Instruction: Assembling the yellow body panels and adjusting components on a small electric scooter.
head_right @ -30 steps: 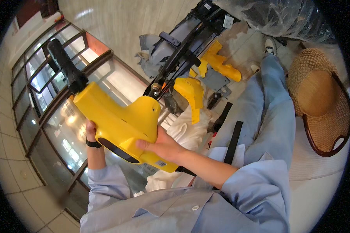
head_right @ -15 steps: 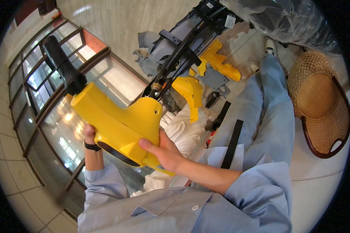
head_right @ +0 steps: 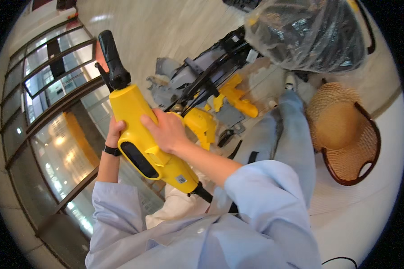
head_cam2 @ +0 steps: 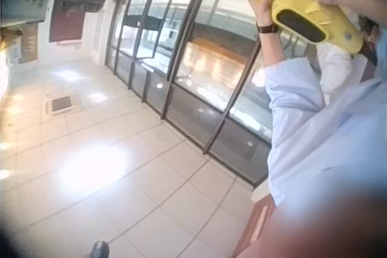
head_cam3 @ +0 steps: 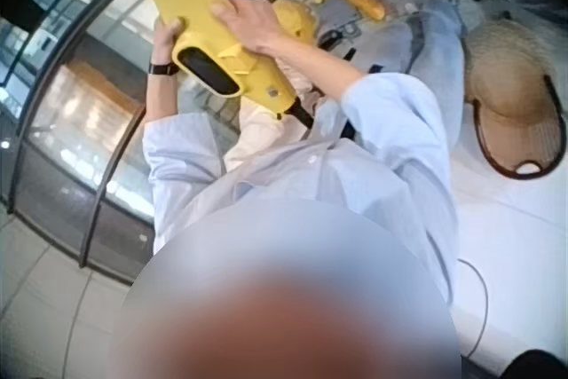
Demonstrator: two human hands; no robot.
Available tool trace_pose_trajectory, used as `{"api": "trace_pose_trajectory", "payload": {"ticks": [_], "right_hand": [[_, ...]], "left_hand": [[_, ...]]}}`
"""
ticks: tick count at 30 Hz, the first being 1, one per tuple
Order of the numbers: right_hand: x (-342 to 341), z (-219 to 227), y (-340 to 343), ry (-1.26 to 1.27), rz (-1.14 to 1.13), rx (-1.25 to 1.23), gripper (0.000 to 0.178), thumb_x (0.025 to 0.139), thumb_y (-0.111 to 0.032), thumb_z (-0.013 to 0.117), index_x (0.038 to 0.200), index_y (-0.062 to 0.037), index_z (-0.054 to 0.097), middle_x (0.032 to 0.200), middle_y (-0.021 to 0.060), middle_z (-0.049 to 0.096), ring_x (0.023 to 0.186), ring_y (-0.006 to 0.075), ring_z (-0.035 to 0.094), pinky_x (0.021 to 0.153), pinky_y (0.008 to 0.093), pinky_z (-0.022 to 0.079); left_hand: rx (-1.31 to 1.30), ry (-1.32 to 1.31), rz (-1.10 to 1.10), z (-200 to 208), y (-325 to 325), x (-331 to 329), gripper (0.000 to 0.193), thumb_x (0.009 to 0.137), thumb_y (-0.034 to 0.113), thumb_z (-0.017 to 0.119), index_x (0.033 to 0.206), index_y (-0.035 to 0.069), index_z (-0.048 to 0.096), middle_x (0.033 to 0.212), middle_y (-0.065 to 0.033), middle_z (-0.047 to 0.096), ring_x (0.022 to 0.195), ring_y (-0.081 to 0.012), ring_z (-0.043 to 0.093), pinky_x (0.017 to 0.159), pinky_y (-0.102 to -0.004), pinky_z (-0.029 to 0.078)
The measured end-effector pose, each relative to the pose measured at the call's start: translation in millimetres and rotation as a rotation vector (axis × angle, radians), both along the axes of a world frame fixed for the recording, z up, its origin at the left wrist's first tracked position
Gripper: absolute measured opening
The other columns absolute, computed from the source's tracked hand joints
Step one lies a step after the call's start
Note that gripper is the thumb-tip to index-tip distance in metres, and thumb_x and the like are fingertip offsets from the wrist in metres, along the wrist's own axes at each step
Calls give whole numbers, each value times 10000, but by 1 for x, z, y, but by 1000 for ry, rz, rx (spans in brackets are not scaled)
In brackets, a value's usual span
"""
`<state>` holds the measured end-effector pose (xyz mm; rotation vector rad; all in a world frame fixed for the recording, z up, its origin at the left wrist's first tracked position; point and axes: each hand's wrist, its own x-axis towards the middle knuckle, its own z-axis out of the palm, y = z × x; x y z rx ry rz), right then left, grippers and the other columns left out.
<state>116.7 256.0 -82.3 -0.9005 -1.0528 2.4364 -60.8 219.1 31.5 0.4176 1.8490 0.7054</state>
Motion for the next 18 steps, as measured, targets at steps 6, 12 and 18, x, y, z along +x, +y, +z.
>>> {"api": "trace_pose_trajectory", "payload": {"ticks": [6,12,18], "right_hand": [[-5,9,0,-11,-7,11,641,896,-601,528,1084,6,618,934,242,686,916,406,653,816,476,491],[-13,19,1,-133,42,107,614,886,-577,576,1051,11,646,936,227,696,899,375,678,792,440,517],[-10,12,-3,-5,-52,-161,536,957,-452,557,1193,26,606,1047,123,693,933,185,661,817,331,504]], "left_hand": [[38,-51,38,-7,-5,-8,685,751,371,800,1218,-65,553,1124,-119,664,985,-207,667,859,-331,547],[13,-51,25,-8,-12,-19,547,801,242,775,1210,-56,567,1124,-114,665,990,-195,666,851,-322,545],[340,-191,217,-25,-42,-13,643,813,167,752,1343,-40,452,1161,-124,649,1027,-200,656,884,-328,542]]}}
